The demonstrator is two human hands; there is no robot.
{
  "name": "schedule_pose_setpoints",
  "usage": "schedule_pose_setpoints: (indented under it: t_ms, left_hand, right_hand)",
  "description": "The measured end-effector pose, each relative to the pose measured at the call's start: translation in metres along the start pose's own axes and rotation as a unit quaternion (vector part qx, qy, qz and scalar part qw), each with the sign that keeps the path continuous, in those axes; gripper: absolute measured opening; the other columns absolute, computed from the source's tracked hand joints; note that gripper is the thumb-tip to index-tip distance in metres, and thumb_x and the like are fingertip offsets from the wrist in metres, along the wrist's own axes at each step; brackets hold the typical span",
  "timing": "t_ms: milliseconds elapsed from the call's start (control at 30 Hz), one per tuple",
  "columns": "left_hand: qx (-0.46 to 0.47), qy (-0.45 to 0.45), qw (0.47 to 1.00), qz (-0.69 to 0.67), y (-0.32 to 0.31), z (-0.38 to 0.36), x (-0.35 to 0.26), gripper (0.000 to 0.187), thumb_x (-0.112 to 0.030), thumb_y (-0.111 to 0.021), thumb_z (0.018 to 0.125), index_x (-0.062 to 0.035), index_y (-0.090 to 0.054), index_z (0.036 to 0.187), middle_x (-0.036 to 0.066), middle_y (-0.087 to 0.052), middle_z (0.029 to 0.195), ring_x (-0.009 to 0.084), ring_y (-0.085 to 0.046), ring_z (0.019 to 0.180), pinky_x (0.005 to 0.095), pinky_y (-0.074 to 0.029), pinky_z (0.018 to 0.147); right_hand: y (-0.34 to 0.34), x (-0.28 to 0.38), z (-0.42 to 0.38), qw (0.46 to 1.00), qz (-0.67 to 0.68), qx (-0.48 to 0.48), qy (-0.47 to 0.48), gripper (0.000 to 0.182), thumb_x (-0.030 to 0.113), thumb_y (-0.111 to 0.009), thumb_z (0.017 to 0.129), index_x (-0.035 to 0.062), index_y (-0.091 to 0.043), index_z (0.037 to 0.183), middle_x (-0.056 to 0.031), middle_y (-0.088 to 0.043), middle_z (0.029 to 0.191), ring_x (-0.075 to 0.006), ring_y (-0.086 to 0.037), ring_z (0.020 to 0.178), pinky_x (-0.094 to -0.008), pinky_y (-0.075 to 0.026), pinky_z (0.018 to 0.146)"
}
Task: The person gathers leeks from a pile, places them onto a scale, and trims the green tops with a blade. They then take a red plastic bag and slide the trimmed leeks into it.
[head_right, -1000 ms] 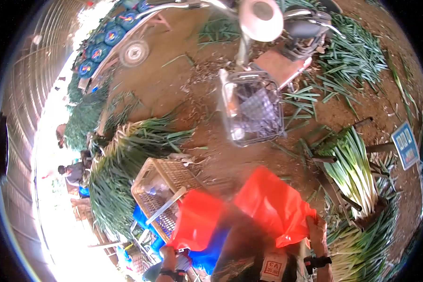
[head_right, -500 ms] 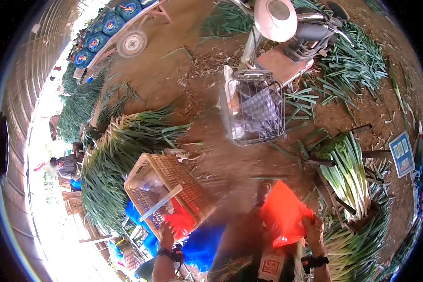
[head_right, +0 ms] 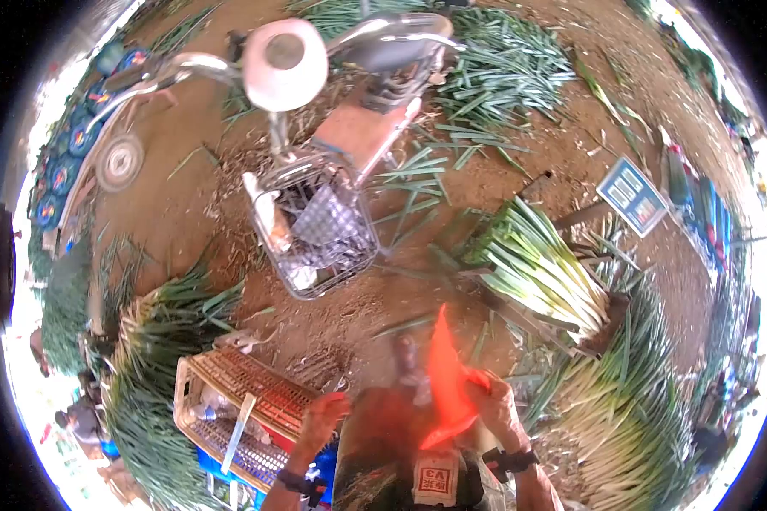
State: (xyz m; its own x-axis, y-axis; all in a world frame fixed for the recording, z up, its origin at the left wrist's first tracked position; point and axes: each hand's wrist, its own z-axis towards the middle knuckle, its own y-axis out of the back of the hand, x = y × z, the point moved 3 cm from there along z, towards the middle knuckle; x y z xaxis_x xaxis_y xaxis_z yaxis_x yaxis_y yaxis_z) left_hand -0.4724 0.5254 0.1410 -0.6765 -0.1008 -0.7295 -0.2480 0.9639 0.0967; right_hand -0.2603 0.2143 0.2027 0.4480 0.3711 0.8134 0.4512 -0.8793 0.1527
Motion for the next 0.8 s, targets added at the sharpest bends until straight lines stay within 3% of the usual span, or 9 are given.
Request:
schedule_pose_setpoints:
  t_ms: [67,133,200,267,333,467,600,767,800]
  left_hand:
    - [0.159,-0.094,0.976,0.111,-0.044,0.0,-0.123,0.032,-0.015,-0.061,0.1,-0.0039,-0.063,0.13,0.01,-0.07,0.113,0.0216,-0.067,0.101,0.0366,-0.055,0.089]
    - [0.219,-0.162,0.953,0.133,-0.079,0.011,-0.166,0.034,-0.016,-0.055,0.102,-0.0074,-0.062,0.134,0.01,-0.07,0.114,0.0229,-0.066,0.101,0.037,-0.054,0.091]
    - [0.196,-0.225,0.951,0.087,-0.1,0.036,-0.129,0.037,-0.015,-0.052,0.1,-0.0105,-0.062,0.136,0.011,-0.068,0.115,0.0246,-0.064,0.102,0.0377,-0.052,0.092]
    - [0.155,-0.352,0.892,0.236,-0.123,0.057,-0.108,0.043,-0.014,-0.047,0.102,-0.0117,-0.056,0.144,0.013,-0.064,0.124,0.0254,-0.063,0.113,0.0378,-0.05,0.099]
    - [0.194,-0.3,0.903,0.24,-0.141,0.08,-0.078,0.04,-0.014,-0.05,0.102,-0.0101,-0.058,0.141,0.013,-0.064,0.126,0.0257,-0.063,0.114,0.0378,-0.051,0.099]
    - [0.244,-0.189,0.916,0.256,-0.17,0.113,-0.042,0.037,-0.016,-0.056,0.102,-0.007,-0.06,0.137,0.014,-0.064,0.129,0.0262,-0.063,0.115,0.0379,-0.051,0.099]
    - [0.177,0.162,0.971,-0.004,-0.223,0.087,-0.097,0.038,-0.025,-0.068,0.098,-0.0051,-0.065,0.13,0.011,-0.069,0.116,0.0214,-0.068,0.1,0.0347,-0.056,0.087]
    - [0.178,0.088,0.98,0.004,-0.278,0.086,-0.107,0.031,-0.027,-0.073,0.094,-0.005,-0.072,0.116,0.005,-0.073,0.099,0.0151,-0.07,0.088,0.03,-0.057,0.074]
    - [0.184,0.092,0.979,0.006,-0.292,0.083,-0.119,0.028,-0.025,-0.073,0.094,-0.0053,-0.073,0.114,0.005,-0.074,0.096,0.0145,-0.07,0.086,0.0293,-0.057,0.072]
  right_hand:
    - [-0.003,0.019,-0.009,0.987,-0.139,0.017,0.08,0.025,0.005,-0.069,0.093,0.0052,-0.074,0.117,-0.0055,-0.07,0.104,-0.0169,-0.066,0.095,-0.0284,-0.054,0.082]
    - [-0.013,0.052,-0.021,0.953,-0.209,0.048,0.214,0.029,0.006,-0.071,0.088,0.006,-0.073,0.116,-0.011,-0.069,0.109,-0.0287,-0.067,0.1,-0.0362,-0.056,0.083]
    - [-0.014,0.029,-0.032,0.932,-0.252,0.066,0.253,0.028,0.004,-0.072,0.085,0.0043,-0.072,0.113,-0.012,-0.069,0.115,-0.0333,-0.067,0.103,-0.0423,-0.056,0.084]
    - [-0.012,0.029,-0.043,0.906,-0.323,0.076,0.261,0.028,0.005,-0.07,0.081,0.0045,-0.068,0.109,-0.0119,-0.068,0.117,-0.0329,-0.066,0.106,-0.0435,-0.056,0.085]
    - [-0.008,0.022,-0.05,0.879,-0.381,0.076,0.278,0.028,0.008,-0.069,0.079,0.0051,-0.065,0.108,-0.0116,-0.067,0.116,-0.0328,-0.066,0.107,-0.0433,-0.056,0.086]
    - [0.006,-0.021,-0.067,0.902,-0.363,0.082,0.218,0.027,0.01,-0.07,0.079,0.0057,-0.066,0.105,-0.0104,-0.067,0.114,-0.0304,-0.065,0.107,-0.0417,-0.055,0.089]
    - [0.051,-0.033,-0.077,0.922,-0.286,0.102,0.24,0.028,0.011,-0.071,0.078,0.005,-0.068,0.106,-0.011,-0.066,0.115,-0.0296,-0.064,0.108,-0.0409,-0.055,0.091]
    - [0.118,-0.069,-0.094,0.978,-0.051,0.099,0.174,0.039,0.026,-0.073,0.094,0.0003,-0.067,0.123,-0.0131,-0.068,0.114,-0.029,-0.065,0.107,-0.0378,-0.054,0.091]
    - [0.144,-0.059,-0.098,0.993,0.011,0.093,0.068,0.041,0.029,-0.073,0.095,0.0,-0.067,0.124,-0.0131,-0.069,0.112,-0.0274,-0.066,0.106,-0.0369,-0.054,0.091]
